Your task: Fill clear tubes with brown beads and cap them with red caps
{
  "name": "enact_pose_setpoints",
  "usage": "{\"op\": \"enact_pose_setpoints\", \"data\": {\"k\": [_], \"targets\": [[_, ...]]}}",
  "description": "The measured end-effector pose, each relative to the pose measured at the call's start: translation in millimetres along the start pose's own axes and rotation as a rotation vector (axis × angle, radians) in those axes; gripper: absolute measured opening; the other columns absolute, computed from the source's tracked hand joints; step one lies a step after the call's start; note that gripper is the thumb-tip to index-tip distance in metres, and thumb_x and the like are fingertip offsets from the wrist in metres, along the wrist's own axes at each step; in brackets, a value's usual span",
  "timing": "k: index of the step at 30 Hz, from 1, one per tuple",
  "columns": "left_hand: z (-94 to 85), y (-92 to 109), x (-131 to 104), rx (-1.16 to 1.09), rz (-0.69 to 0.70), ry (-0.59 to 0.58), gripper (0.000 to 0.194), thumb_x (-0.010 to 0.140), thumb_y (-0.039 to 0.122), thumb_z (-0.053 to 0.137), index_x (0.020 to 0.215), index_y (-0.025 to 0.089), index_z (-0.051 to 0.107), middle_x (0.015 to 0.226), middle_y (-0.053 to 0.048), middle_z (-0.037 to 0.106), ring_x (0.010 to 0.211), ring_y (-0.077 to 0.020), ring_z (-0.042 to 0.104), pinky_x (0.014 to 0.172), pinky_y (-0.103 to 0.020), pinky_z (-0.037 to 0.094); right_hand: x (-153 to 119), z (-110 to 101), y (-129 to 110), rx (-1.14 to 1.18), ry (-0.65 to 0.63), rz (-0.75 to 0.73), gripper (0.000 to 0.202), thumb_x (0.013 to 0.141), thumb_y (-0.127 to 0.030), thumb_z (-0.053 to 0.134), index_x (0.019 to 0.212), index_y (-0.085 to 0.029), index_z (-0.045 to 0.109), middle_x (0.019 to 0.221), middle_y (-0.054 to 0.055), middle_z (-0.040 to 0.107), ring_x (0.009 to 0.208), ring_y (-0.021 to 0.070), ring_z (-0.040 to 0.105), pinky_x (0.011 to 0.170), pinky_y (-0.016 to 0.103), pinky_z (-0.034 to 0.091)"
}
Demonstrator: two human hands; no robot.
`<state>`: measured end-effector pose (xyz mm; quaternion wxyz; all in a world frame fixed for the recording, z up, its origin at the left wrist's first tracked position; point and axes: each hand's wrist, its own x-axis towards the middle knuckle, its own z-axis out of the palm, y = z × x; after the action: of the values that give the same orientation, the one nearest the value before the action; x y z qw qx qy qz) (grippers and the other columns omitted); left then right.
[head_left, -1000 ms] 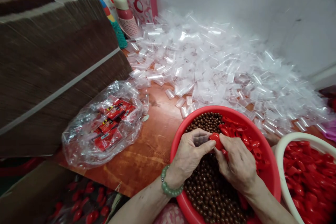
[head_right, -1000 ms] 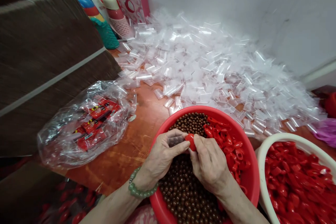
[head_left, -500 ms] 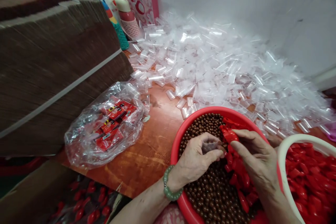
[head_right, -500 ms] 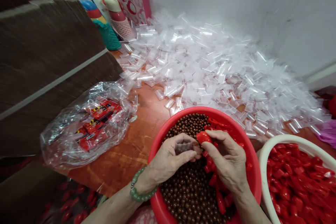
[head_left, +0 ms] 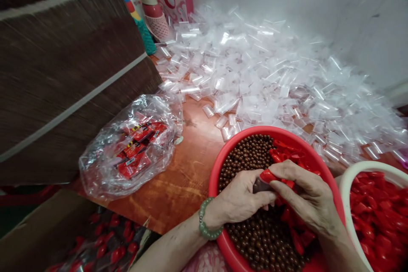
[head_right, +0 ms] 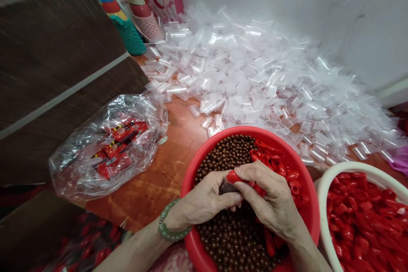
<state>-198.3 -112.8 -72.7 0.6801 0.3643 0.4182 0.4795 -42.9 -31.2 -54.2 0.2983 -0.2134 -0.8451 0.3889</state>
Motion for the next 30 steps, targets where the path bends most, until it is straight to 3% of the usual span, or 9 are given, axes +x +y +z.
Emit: {"op": "enact_pose_setpoints", "data": {"k": [5,10,12,16,18,22,26,30], "targets": [[-1.8,-3,0,0.021,0.017,-0.054,0.015,0.079,0.025,0.058,0.069,0.016,0.051,0.062,0.005,0.047,0.057,-0.0079,0.040,0.055,-0.022,0.032,1,-7,-2,-0.044,-0.129,0.022,0.022,0.088,-0.011,0.064,0.104,-0.025,0.065,0.095,0.002,0.071,0.087,0.0172,0.067,0.090,0.033,0.051],[-3.2,-5,0,-0.096,-0.044,-0.057,0.025,0.076,0.036,0.065,0.067,0.015,0.053,0.058,0.005,0.047,0.052,-0.0073,0.040,0.052,-0.021,0.031,-1,-5,-3,-0.083,-0.155,-0.005,0.022,0.091,-0.013,0.059,0.110,-0.025,0.061,0.098,0.003,0.068,0.090,0.0168,0.066,0.081,0.028,0.053],[-3.7,-4,-1,-0.193,-0.083,-0.036,0.033,0.073,0.042,0.070,0.066,0.015,0.052,0.055,0.005,0.045,0.050,-0.0065,0.037,0.049,-0.021,0.029,-3,-2,-3,-0.168,-0.174,-0.037,0.028,0.092,-0.024,0.062,0.119,-0.022,0.057,0.105,0.007,0.067,0.097,0.0202,0.065,0.084,0.031,0.054],[-4.0,-3,0,-0.293,-0.133,0.009,0.045,0.067,0.053,0.076,0.060,0.014,0.055,0.054,0.003,0.049,0.049,-0.0066,0.041,0.050,-0.021,0.031,-5,9,-3,-0.361,-0.214,-0.108,0.072,0.079,-0.055,0.070,0.133,-0.014,0.044,0.114,0.016,0.063,0.104,0.0295,0.062,0.089,0.043,0.053],[-3.2,-4,2,-0.357,-0.153,0.030,0.046,0.062,0.052,0.080,0.060,0.012,0.059,0.056,0.001,0.054,0.052,-0.0085,0.048,0.053,-0.021,0.035,-5,15,-3,-0.467,-0.178,-0.155,0.074,0.081,-0.051,0.070,0.135,-0.010,0.041,0.115,0.019,0.061,0.106,0.0318,0.060,0.089,0.047,0.052],[-1.2,-4,5,-0.528,-0.172,0.050,0.044,0.051,0.042,0.090,0.065,0.010,0.064,0.062,0.000,0.059,0.059,-0.0086,0.052,0.062,-0.021,0.041,-2,24,-5,-0.638,-0.123,-0.271,0.058,0.086,-0.028,0.061,0.134,-0.003,0.040,0.112,0.022,0.061,0.102,0.0319,0.057,0.084,0.048,0.050],[-1.4,-1,5,-0.588,-0.209,0.019,0.043,0.048,0.041,0.091,0.061,0.010,0.064,0.059,0.001,0.059,0.057,-0.0088,0.052,0.060,-0.021,0.041,2,24,-5,-0.739,-0.155,-0.351,0.065,0.087,-0.036,0.061,0.134,0.003,0.038,0.111,0.025,0.062,0.099,0.0326,0.057,0.079,0.048,0.049],[-1.8,0,3,-0.566,-0.239,-0.034,0.047,0.048,0.047,0.090,0.057,0.010,0.062,0.058,-0.001,0.059,0.056,-0.0100,0.054,0.061,-0.023,0.042,1,24,-4,-0.700,-0.071,-0.371,0.061,0.085,-0.035,0.062,0.128,0.003,0.044,0.103,0.023,0.062,0.095,0.0309,0.057,0.078,0.045,0.050]]}}
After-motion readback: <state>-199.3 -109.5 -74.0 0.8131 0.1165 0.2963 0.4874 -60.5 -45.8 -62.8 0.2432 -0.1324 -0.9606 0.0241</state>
